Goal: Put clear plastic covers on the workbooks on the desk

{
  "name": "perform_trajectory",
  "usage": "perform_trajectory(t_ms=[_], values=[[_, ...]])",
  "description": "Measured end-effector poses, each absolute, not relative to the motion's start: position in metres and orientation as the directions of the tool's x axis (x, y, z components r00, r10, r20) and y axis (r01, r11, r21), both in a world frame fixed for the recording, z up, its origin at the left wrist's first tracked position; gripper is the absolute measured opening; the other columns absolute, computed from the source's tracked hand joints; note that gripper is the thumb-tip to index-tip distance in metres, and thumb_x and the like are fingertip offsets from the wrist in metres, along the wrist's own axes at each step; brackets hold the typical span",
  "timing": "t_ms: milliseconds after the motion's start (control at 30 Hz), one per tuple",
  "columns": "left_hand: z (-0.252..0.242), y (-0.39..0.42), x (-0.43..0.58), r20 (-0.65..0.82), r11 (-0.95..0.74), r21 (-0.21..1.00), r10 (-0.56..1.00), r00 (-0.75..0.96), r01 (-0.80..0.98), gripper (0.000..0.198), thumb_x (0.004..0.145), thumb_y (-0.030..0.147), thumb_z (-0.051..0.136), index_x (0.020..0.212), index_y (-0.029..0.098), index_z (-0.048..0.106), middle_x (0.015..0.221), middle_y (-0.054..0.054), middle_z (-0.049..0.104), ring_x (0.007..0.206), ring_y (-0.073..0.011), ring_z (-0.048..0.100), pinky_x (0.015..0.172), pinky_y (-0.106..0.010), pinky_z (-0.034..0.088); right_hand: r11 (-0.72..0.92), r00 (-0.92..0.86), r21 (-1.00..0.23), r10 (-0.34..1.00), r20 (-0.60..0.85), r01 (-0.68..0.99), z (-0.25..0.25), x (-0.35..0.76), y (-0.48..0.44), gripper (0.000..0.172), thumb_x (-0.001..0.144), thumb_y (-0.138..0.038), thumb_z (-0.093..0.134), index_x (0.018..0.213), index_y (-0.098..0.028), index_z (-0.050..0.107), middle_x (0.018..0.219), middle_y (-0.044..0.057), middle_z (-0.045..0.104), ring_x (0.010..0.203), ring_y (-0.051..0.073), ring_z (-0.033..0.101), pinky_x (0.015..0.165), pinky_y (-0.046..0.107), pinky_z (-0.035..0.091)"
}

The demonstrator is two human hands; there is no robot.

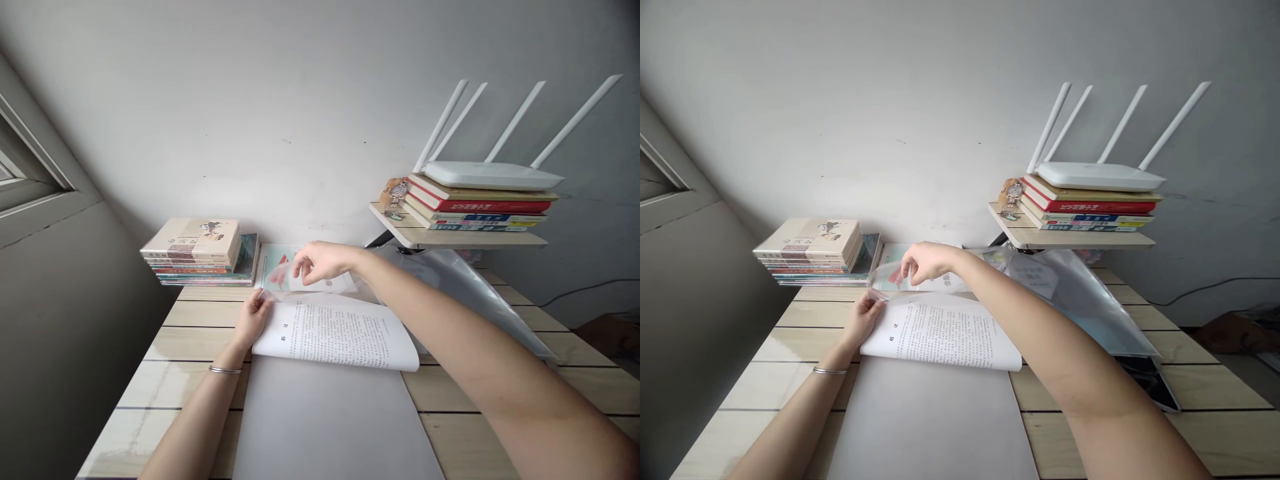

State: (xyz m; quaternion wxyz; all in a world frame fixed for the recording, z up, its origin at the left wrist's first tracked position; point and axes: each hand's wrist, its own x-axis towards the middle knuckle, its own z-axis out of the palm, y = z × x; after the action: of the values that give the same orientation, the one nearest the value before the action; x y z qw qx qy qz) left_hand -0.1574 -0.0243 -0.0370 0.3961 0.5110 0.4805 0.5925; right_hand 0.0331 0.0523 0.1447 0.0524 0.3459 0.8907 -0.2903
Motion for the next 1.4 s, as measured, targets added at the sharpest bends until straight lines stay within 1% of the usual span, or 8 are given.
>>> perform_trajectory(t_ms=[233, 300, 400, 500, 700, 1000, 1133, 1400], values=[[-0.037, -0.025, -0.155, 0.210, -0.215, 0.976, 0.964, -0.164, -0.017, 0.029, 0.071, 0.045, 0.068, 0.086, 0.021, 0.061, 0.081, -0.004, 0.067, 0.079, -0.0191, 0.061, 0.072, -0.029, 0.047, 0.641, -0.696, -0.275, 0.637, -0.331, 0.717, 0.142, 0.033, 0.051, 0.071, 0.050, -0.043, 0.081, 0.114, -0.020, 0.063, 0.091, 0.004, 0.066, 0.069, 0.016, 0.059, 0.054, 0.024, 0.040], [-0.037, -0.025, -0.156, 0.225, -0.228, 0.974, 0.963, -0.151, -0.005, 0.023, 0.072, 0.041, 0.067, 0.082, 0.020, 0.060, 0.078, -0.002, 0.066, 0.073, -0.0170, 0.059, 0.070, -0.028, 0.046, 0.663, -0.677, -0.181, 0.645, -0.354, 0.726, 0.135, 0.029, 0.045, 0.065, 0.050, -0.045, 0.081, 0.108, -0.021, 0.067, 0.089, 0.003, 0.066, 0.072, 0.018, 0.060, 0.054, 0.025, 0.039], [-0.034, -0.027, -0.157, 0.249, -0.246, 0.968, 0.959, -0.138, 0.038, 0.015, 0.074, 0.034, 0.063, 0.073, 0.020, 0.057, 0.070, 0.000, 0.062, 0.066, -0.0140, 0.055, 0.066, -0.025, 0.044, 0.693, -0.684, -0.130, 0.632, -0.365, 0.709, 0.128, 0.024, 0.034, 0.030, 0.062, -0.036, 0.073, 0.089, -0.024, 0.074, 0.076, 0.001, 0.067, 0.069, 0.018, 0.059, 0.053, 0.025, 0.037], [-0.031, -0.027, -0.156, 0.257, -0.250, 0.966, 0.955, -0.149, 0.062, 0.017, 0.073, 0.033, 0.063, 0.067, 0.020, 0.054, 0.064, 0.002, 0.058, 0.062, -0.0127, 0.052, 0.064, -0.024, 0.042, 0.716, -0.716, -0.136, 0.625, -0.312, 0.685, 0.129, 0.022, 0.028, 0.013, 0.068, -0.024, 0.063, 0.074, -0.024, 0.075, 0.070, 0.001, 0.067, 0.066, 0.017, 0.059, 0.054, 0.026, 0.036], [-0.034, -0.025, -0.154, 0.231, -0.235, 0.972, 0.957, -0.176, 0.001, 0.028, 0.070, 0.045, 0.069, 0.078, 0.020, 0.058, 0.073, -0.001, 0.062, 0.071, -0.0155, 0.056, 0.067, -0.026, 0.045, 0.680, -0.709, -0.201, 0.669, -0.224, 0.705, 0.143, 0.025, 0.031, 0.013, 0.068, -0.019, 0.060, 0.076, -0.022, 0.070, 0.075, 0.001, 0.068, 0.065, 0.015, 0.058, 0.055, 0.025, 0.036], [-0.034, -0.027, -0.155, 0.243, -0.243, 0.970, 0.954, -0.175, 0.019, 0.034, 0.072, 0.048, 0.067, 0.066, 0.020, 0.050, 0.064, 0.003, 0.053, 0.062, -0.0115, 0.048, 0.063, -0.023, 0.041, 0.680, -0.714, -0.264, 0.698, -0.053, 0.685, 0.141, 0.023, 0.033, 0.017, 0.069, -0.014, 0.059, 0.085, -0.021, 0.059, 0.086, 0.001, 0.068, 0.073, 0.014, 0.058, 0.058, 0.023, 0.036], [-0.034, -0.026, -0.155, 0.252, -0.253, 0.967, 0.954, -0.164, 0.016, 0.032, 0.073, 0.047, 0.067, 0.068, 0.019, 0.052, 0.066, 0.002, 0.054, 0.063, -0.0117, 0.048, 0.063, -0.023, 0.040, 0.683, -0.721, -0.261, 0.688, -0.084, 0.682, 0.141, 0.022, 0.033, 0.027, 0.065, -0.010, 0.057, 0.089, -0.021, 0.063, 0.086, 0.002, 0.069, 0.075, 0.015, 0.060, 0.058, 0.024, 0.038], [-0.036, -0.025, -0.156, 0.256, -0.256, 0.966, 0.954, -0.156, 0.025, 0.036, 0.073, 0.049, 0.067, 0.065, 0.020, 0.047, 0.061, 0.005, 0.047, 0.058, -0.0098, 0.043, 0.057, -0.021, 0.038, 0.620, -0.698, -0.328, 0.672, -0.246, 0.712, 0.150, 0.027, 0.042, 0.011, 0.067, -0.025, 0.067, 0.075, -0.018, 0.067, 0.079, 0.002, 0.069, 0.062, 0.013, 0.059, 0.053, 0.023, 0.040]])
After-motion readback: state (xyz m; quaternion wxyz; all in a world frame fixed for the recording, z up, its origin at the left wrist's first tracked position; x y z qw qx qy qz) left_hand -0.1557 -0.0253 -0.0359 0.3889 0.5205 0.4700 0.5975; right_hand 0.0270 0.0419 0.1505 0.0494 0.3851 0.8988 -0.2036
